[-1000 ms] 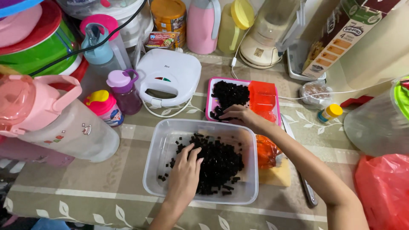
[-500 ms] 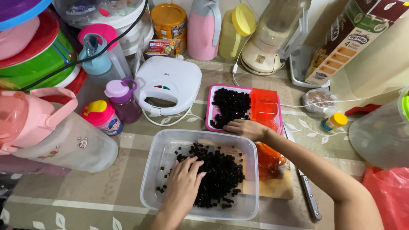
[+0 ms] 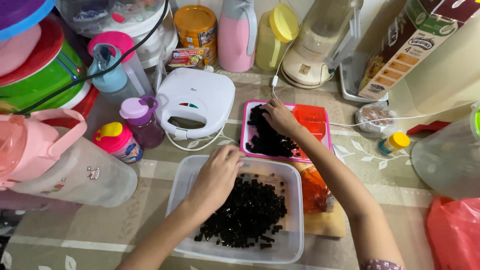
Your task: The person cuts a block of red jelly into small cubes using a knife on a wooden cutting board. They then transfer the cut jelly pieces into a clear plastic container and add black jelly cubes from a tray.
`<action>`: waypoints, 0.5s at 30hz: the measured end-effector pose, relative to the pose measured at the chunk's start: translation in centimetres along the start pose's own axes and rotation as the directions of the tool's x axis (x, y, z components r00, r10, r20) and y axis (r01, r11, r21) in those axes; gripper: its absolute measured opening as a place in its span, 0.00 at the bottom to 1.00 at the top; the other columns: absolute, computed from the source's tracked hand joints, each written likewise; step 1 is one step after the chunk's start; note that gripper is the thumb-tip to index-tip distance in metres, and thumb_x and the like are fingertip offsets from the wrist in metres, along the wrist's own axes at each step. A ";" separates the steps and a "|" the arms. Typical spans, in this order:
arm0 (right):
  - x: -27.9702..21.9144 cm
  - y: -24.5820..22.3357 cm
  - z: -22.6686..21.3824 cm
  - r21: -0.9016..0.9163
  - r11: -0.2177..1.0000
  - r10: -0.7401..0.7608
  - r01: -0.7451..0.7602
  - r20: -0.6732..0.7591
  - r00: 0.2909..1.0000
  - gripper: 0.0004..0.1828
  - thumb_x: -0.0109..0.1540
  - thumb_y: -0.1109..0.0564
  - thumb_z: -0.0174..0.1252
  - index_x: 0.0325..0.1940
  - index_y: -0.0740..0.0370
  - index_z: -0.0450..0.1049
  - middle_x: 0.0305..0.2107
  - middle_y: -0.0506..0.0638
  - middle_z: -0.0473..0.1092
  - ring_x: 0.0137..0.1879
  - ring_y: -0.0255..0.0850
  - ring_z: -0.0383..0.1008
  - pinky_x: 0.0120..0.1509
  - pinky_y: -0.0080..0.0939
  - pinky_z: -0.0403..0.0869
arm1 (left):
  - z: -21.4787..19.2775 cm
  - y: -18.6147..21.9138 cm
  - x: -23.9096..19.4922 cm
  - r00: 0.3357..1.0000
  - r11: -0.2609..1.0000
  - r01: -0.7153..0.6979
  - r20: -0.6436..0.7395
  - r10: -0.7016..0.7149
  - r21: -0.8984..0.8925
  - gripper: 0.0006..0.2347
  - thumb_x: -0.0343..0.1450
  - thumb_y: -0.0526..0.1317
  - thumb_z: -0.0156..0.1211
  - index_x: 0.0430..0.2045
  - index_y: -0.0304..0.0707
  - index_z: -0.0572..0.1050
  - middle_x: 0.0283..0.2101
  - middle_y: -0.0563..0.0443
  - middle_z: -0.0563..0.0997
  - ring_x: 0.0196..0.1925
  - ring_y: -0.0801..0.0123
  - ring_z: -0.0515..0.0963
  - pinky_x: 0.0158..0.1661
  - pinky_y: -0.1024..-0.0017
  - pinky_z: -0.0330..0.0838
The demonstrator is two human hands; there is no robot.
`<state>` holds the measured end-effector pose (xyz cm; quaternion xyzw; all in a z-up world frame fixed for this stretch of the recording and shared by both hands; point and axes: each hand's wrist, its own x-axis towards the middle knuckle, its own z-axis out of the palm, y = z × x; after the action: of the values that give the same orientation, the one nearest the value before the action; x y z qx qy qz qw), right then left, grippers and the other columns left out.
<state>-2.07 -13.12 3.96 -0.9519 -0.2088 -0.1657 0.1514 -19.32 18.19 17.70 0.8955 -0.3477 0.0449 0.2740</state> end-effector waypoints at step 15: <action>0.0 -0.5 -5.4 0.135 0.965 0.205 -0.226 0.151 0.967 0.11 0.63 0.59 0.58 0.50 0.53 0.75 0.41 0.55 0.74 0.48 0.58 0.79 0.50 0.57 0.79 | 14.6 -10.9 21.1 0.986 0.995 0.095 0.138 -0.099 0.038 0.14 0.64 0.25 0.50 0.43 0.26 0.72 0.47 0.29 0.74 0.53 0.34 0.77 0.53 0.52 0.74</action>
<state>-3.68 -14.64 8.88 -0.9638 -0.1257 -0.0666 0.2255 2.04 4.50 6.05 0.9165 -0.3213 -0.0256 0.2368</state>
